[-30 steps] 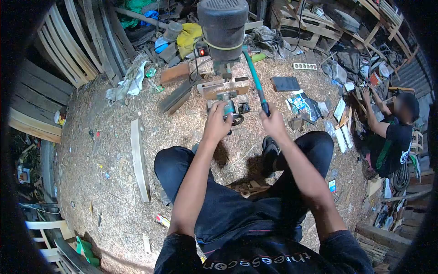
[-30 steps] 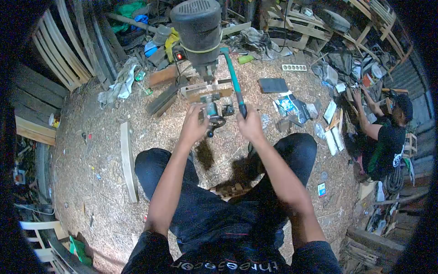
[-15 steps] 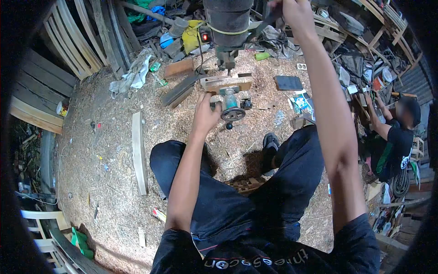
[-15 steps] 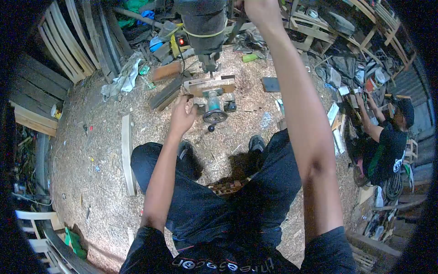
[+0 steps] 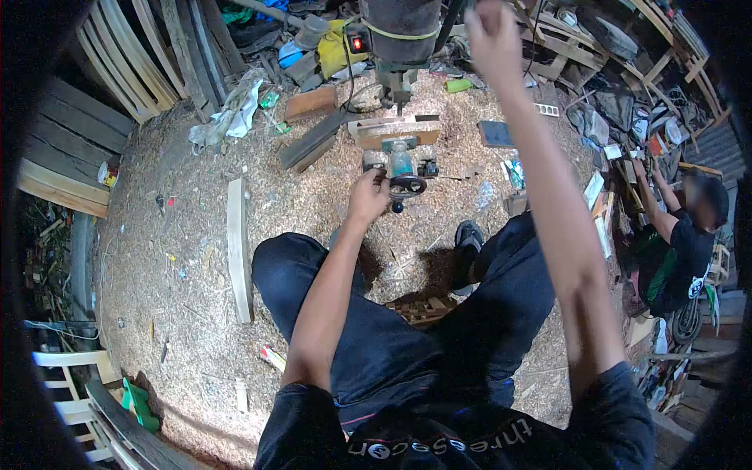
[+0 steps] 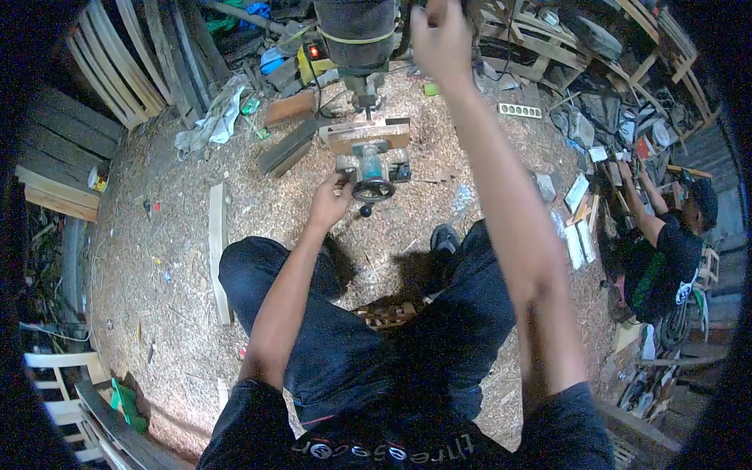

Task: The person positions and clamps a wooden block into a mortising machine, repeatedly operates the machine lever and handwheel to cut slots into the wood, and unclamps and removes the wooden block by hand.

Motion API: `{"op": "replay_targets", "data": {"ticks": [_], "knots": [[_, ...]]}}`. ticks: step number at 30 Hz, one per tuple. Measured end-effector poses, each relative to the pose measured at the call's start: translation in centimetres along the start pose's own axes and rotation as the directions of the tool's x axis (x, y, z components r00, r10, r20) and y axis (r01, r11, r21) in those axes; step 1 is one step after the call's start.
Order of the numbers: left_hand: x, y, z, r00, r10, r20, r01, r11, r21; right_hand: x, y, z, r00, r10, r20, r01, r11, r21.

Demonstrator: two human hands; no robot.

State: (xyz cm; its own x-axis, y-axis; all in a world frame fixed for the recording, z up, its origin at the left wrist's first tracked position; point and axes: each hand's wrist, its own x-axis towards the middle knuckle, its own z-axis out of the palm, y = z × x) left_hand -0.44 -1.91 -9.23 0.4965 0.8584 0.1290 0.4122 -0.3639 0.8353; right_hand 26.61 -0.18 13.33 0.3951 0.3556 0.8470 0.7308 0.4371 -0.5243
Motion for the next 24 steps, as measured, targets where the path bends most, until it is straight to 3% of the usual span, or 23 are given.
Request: {"op": "replay_targets", "data": {"ticks": [2,3,4,5,8,10,12,15,16,18,20,24], "knots": [[-0.4,-1.1,0.5,0.995,-0.096,-0.025,0.096,0.995,0.001,-9.3,-0.4,-0.8,0.983,0.144,0.114,-0.123,0.977,-0.172],[-0.6,-2.3,1.1,0.983,-0.175,0.063,0.181,0.978,-0.103,-14.9,-0.2,-0.8,0.861,0.449,0.239,-0.406,0.890,-0.209],[-0.7,-3.9,1.8,0.958,-0.241,0.158,0.270,0.942,-0.198,-20.0,-0.4,-1.3,0.804,0.476,0.357,-0.416,0.878,-0.234],[-0.4,-5.8,2.7,0.923,-0.289,0.252,0.356,0.890,-0.284,-23.5,-1.2,-1.7,0.609,0.626,0.487,-0.526,0.778,-0.343],[-1.2,-10.1,5.9,0.811,-0.428,0.397,0.537,0.814,-0.219,-31.7,-0.4,-0.8,0.352,0.668,0.656,-0.430,0.737,-0.521],[-0.8,-13.8,8.5,0.707,-0.511,0.490,0.645,0.749,-0.150,-34.0,0.8,-0.2,0.387,0.579,0.717,-0.378,0.810,-0.449],[-0.4,-15.3,10.1,0.745,-0.500,0.442,0.629,0.746,-0.217,-37.6,3.7,0.5,0.457,0.456,0.764,-0.290,0.888,-0.357],[-1.3,-7.2,6.6,0.698,-0.402,0.592,0.708,0.513,-0.486,-38.7,5.5,0.3,0.369,0.553,0.747,-0.385,0.822,-0.419],[-1.0,-7.4,6.8,0.678,-0.418,0.604,0.732,0.455,-0.507,-37.6,5.3,0.1,0.278,0.599,0.751,-0.506,0.756,-0.415],[-0.4,-8.7,7.1,0.631,-0.412,0.657,0.776,0.349,-0.526,-37.0,5.1,0.0,0.381,0.543,0.748,-0.427,0.821,-0.379],[-0.4,-9.3,7.3,0.622,-0.436,0.651,0.783,0.335,-0.524,-36.6,4.4,0.1,0.491,0.490,0.721,-0.390,0.863,-0.321],[-0.8,-10.1,7.7,0.628,-0.469,0.622,0.778,0.344,-0.526,-36.0,4.1,-0.4,0.442,0.527,0.725,-0.428,0.835,-0.346]]}}
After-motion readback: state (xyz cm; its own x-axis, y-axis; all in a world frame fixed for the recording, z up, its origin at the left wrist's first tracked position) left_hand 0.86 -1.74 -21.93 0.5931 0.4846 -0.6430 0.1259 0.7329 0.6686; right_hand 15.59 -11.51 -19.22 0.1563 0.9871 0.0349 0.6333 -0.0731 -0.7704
